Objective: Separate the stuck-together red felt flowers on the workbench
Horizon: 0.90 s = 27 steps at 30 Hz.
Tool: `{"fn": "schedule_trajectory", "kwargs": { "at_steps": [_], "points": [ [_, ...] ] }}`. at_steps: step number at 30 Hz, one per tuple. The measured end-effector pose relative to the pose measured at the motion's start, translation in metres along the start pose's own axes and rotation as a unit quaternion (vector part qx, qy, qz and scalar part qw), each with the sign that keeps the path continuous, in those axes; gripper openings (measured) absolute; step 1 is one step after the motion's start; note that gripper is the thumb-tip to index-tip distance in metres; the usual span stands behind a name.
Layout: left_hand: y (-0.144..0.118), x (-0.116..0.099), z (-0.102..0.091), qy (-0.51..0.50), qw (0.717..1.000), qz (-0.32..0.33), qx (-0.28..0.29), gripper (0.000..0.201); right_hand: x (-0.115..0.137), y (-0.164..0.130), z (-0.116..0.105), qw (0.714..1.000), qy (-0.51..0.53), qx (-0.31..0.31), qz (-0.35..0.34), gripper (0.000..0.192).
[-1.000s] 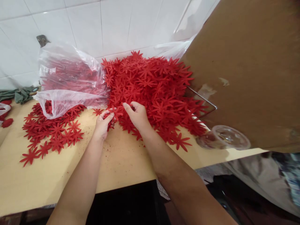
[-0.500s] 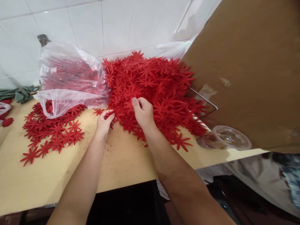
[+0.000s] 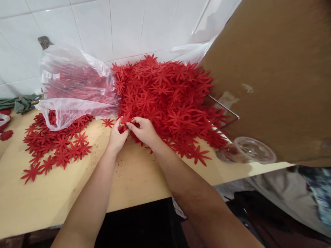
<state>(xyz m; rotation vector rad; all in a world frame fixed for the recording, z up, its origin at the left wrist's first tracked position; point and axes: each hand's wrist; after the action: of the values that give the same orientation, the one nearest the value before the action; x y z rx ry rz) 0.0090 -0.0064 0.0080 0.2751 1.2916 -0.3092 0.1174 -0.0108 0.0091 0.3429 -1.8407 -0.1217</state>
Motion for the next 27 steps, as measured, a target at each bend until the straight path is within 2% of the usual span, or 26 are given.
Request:
{"fn": "schedule_trajectory", "kwargs": {
  "at_steps": [5,9,12,17,21,27],
  "points": [
    [-0.002,-0.003,0.001,0.003,1.0,-0.014,-0.005,0.06,-0.003,0.002,-0.013,0.995,-0.005,-0.093,0.02,0.026],
    [-0.003,-0.005,0.0,0.023,1.0,-0.001,-0.01,0.037,-0.004,0.002,-0.021,0.988,-0.024,-0.145,0.049,0.039],
    [-0.003,-0.005,-0.001,0.035,0.999,0.003,-0.006,0.026,-0.002,0.001,-0.021,0.984,-0.057,-0.157,0.058,0.047],
    [-0.004,-0.006,-0.001,0.033,0.999,-0.003,-0.002,0.024,-0.001,0.001,-0.018,0.982,-0.086,-0.158,0.051,0.051],
    [-0.004,-0.005,0.0,0.032,0.999,0.003,0.013,0.028,-0.004,0.003,-0.019,0.985,-0.07,-0.151,0.032,0.042],
    [-0.005,-0.004,-0.002,-0.003,1.0,0.002,0.024,0.031,-0.013,0.006,-0.02,0.988,-0.017,-0.153,0.0,0.013]
  ]
}}
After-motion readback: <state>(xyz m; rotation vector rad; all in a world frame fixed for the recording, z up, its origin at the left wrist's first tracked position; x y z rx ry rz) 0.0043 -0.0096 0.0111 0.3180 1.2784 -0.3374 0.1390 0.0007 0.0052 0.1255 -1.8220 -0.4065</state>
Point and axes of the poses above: each hand's wrist, its own y-axis towards the middle knuckle, its own z-axis out of the palm, x = y × z, and after that the axes turned 13 degrees about x, right-handed
